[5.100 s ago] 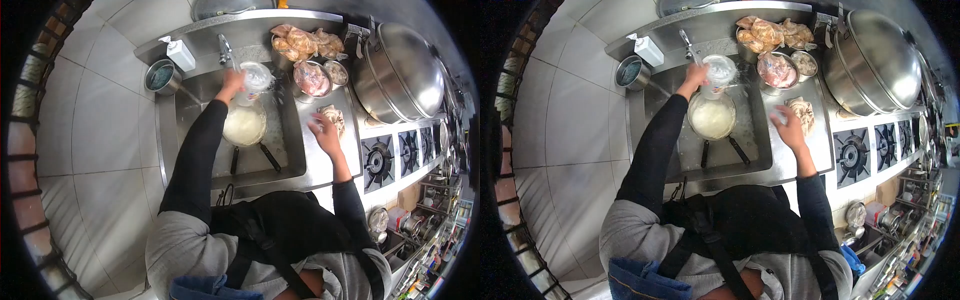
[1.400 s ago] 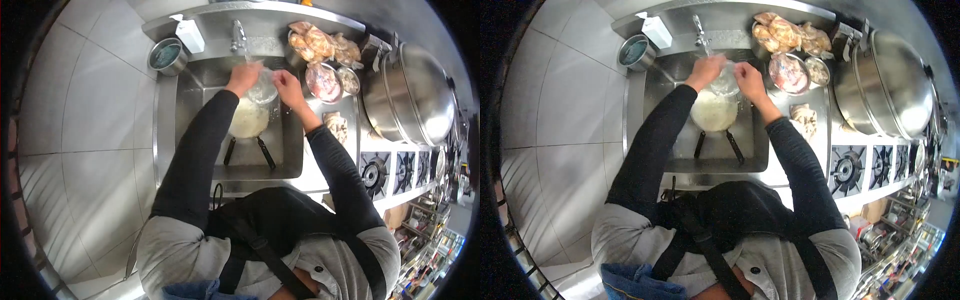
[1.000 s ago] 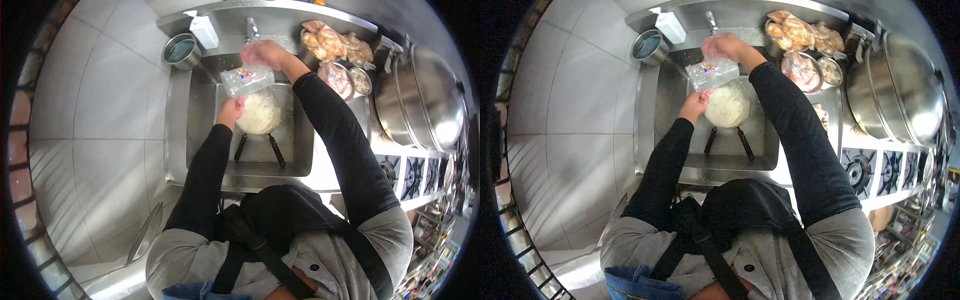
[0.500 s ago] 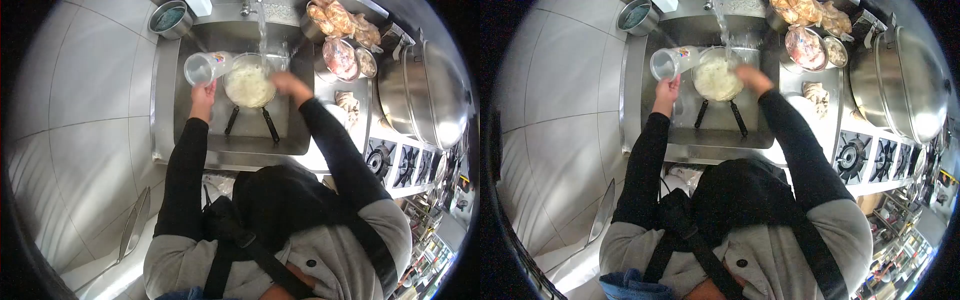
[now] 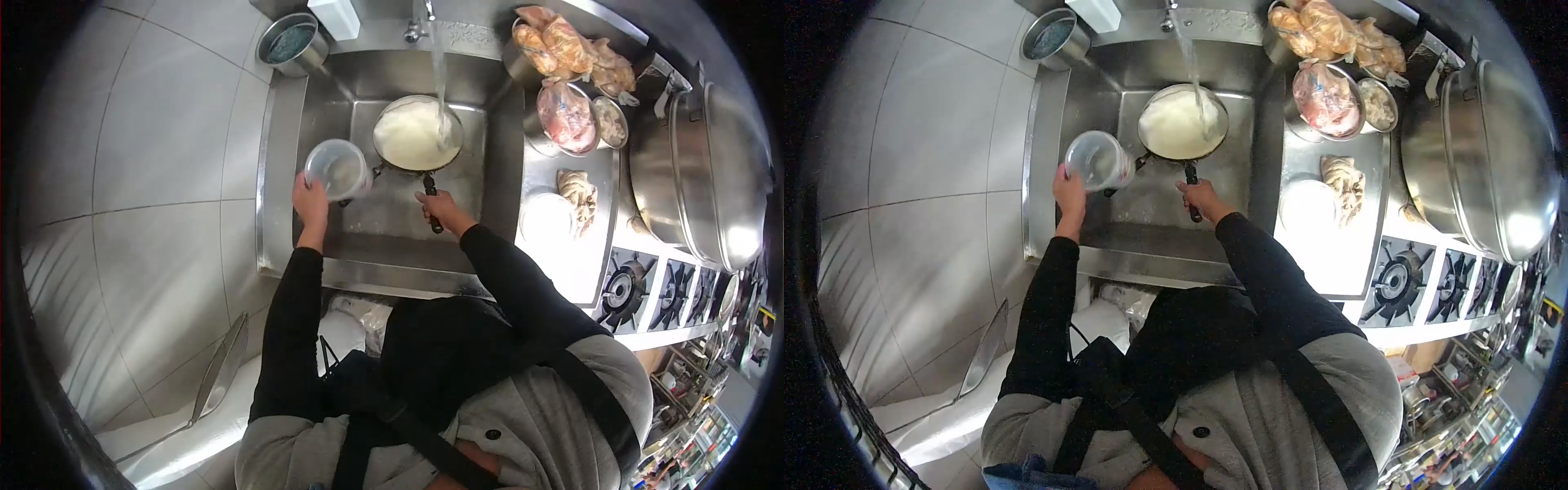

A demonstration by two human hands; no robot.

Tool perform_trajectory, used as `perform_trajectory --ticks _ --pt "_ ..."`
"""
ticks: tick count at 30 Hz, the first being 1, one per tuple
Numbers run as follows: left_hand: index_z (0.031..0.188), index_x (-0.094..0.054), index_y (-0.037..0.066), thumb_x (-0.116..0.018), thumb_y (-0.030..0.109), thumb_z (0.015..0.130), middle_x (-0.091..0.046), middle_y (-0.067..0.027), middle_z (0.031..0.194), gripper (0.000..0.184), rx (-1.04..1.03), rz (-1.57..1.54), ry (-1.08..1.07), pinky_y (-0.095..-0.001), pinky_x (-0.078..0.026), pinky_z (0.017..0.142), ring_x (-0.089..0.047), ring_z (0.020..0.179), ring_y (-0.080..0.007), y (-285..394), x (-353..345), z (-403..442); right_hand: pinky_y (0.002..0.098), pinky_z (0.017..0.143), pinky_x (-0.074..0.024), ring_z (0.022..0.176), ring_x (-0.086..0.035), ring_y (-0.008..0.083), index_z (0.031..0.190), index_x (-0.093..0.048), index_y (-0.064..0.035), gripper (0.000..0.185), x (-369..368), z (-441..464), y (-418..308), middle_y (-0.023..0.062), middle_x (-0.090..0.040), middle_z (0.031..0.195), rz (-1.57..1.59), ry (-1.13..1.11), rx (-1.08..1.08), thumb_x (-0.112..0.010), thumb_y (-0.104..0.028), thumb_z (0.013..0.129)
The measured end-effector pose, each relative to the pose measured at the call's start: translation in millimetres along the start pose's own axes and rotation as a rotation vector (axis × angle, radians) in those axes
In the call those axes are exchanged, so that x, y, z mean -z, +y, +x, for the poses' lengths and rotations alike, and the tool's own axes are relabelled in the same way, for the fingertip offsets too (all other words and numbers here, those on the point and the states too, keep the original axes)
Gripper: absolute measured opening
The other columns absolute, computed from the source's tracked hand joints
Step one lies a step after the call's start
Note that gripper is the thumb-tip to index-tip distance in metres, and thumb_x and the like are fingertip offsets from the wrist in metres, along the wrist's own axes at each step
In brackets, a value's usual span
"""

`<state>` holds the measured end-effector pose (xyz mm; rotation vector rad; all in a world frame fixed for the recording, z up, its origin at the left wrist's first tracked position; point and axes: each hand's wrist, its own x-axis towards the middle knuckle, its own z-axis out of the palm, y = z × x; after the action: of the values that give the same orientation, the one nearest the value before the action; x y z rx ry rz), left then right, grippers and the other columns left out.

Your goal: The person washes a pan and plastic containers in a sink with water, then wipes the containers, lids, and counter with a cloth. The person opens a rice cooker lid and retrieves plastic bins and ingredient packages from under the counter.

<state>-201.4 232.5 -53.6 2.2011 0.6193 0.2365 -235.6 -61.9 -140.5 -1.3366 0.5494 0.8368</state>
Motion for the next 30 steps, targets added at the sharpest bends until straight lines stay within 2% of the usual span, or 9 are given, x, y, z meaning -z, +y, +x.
perform_trajectory --ticks 9,12,13,15,17,20,24,25,30 --pt "0.119 -0.066 0.008 -0.061 0.029 0.087 -0.064 -0.0241 0.117 0.039 -0.253 0.717 -0.450 -0.0484 -0.050 0.091 -0.062 0.106 -0.0426 -44.7 -41.9 -32.0 0.0310 0.049 -0.0430 0.057 -0.053 0.0134 0.091 -0.063 -0.0029 0.026 -34.4 -2.7 -50.8 0.0024 -0.057 0.070 0.123 -0.112 -0.013 -0.061 -0.029 0.095" --pt "0.113 -0.065 0.004 -0.059 0.033 0.091 -0.067 -0.0202 0.110 0.037 0.039 0.388 -0.652 -0.0508 -0.053 0.085 -0.066 0.095 -0.0410 -1.0 -75.7 -40.2 0.0322 0.054 -0.0435 0.063 -0.054 0.0147 0.085 -0.061 -0.0054 0.031 -28.7 -2.9 -68.6 0.0070 -0.060 0.074 -0.104 -0.159 0.045 -0.066 -0.035 0.091" --pt "0.108 -0.064 0.002 -0.060 0.030 0.092 -0.068 -0.0169 0.102 0.033 0.598 -0.280 -0.893 -0.0459 -0.054 0.076 -0.067 0.086 -0.0364 17.0 -77.9 -48.0 0.0327 0.060 -0.0480 0.069 -0.058 0.0152 0.093 -0.066 -0.0015 0.032 -21.7 5.3 -72.6 0.0084 -0.064 0.079 -0.433 -0.166 0.093 -0.066 -0.033 0.091" --pt "0.099 -0.062 0.001 -0.061 0.026 0.093 -0.067 -0.0110 0.087 0.026 1.167 -0.939 -1.012 -0.0351 -0.053 0.062 -0.065 0.072 -0.0263 38.7 -88.4 -61.7 0.0319 0.064 -0.0505 0.074 -0.061 0.0152 0.101 -0.067 0.0005 0.033 -5.3 19.1 -78.6 0.0086 -0.066 0.081 -0.603 -0.203 0.472 -0.064 -0.030 0.091" --pt "0.090 -0.061 0.003 -0.062 0.024 0.095 -0.064 -0.0056 0.075 0.022 1.225 -0.826 -0.965 -0.0233 -0.046 0.051 -0.059 0.060 -0.0152 45.4 -100.6 -71.9 0.0308 0.068 -0.0523 0.078 -0.063 0.0149 0.108 -0.068 0.0014 0.032 30.5 62.9 -102.0 0.0083 -0.068 0.084 -0.951 -0.102 1.045 -0.060 -0.025 0.091" --pt "0.082 -0.058 0.006 -0.064 0.019 0.094 -0.054 0.0021 0.062 0.018 1.131 -0.795 -1.169 -0.0185 -0.036 0.043 -0.048 0.049 -0.0096 6.6 -114.4 -74.1 0.0302 0.072 -0.0531 0.080 -0.064 0.0161 0.108 -0.069 -0.0002 0.028 55.7 40.1 -221.2 0.0094 -0.068 0.093 -1.165 -0.057 0.903 -0.051 -0.013 0.091" --pt "0.061 -0.051 0.009 -0.062 0.018 0.091 -0.052 -0.0034 0.053 0.033 0.743 -0.479 -1.248 -0.0328 -0.035 0.039 -0.044 0.043 -0.0156 -20.0 -106.5 -54.4 0.0315 0.079 -0.0541 0.090 -0.066 0.0196 0.109 -0.066 0.0013 0.028 49.7 12.6 -302.4 0.0115 -0.068 0.103 -0.397 -0.024 0.453 -0.047 -0.014 0.096" --pt "0.057 -0.055 0.009 -0.062 0.025 0.089 -0.051 -0.0068 0.048 0.037 0.486 0.178 -1.117 -0.0403 -0.042 0.045 -0.053 0.047 -0.0202 7.4 -99.1 -58.0 0.0315 0.081 -0.0541 0.094 -0.065 0.0201 0.111 -0.065 0.0022 0.029 44.8 -3.6 -310.7 0.0120 -0.068 0.106 -0.375 -0.117 0.415 -0.046 -0.015 0.098" --pt "0.085 -0.067 0.004 -0.059 0.020 0.087 -0.067 -0.0149 0.070 0.018 -0.234 0.742 -0.539 -0.0436 -0.054 0.063 -0.069 0.069 -0.0307 25.8 -36.6 -39.6 0.0301 0.090 -0.0543 0.102 -0.065 0.0211 0.116 -0.063 0.0041 0.031 32.2 -18.9 -329.5 0.0160 -0.065 0.117 -0.263 -0.382 0.398 -0.045 -0.014 0.099"
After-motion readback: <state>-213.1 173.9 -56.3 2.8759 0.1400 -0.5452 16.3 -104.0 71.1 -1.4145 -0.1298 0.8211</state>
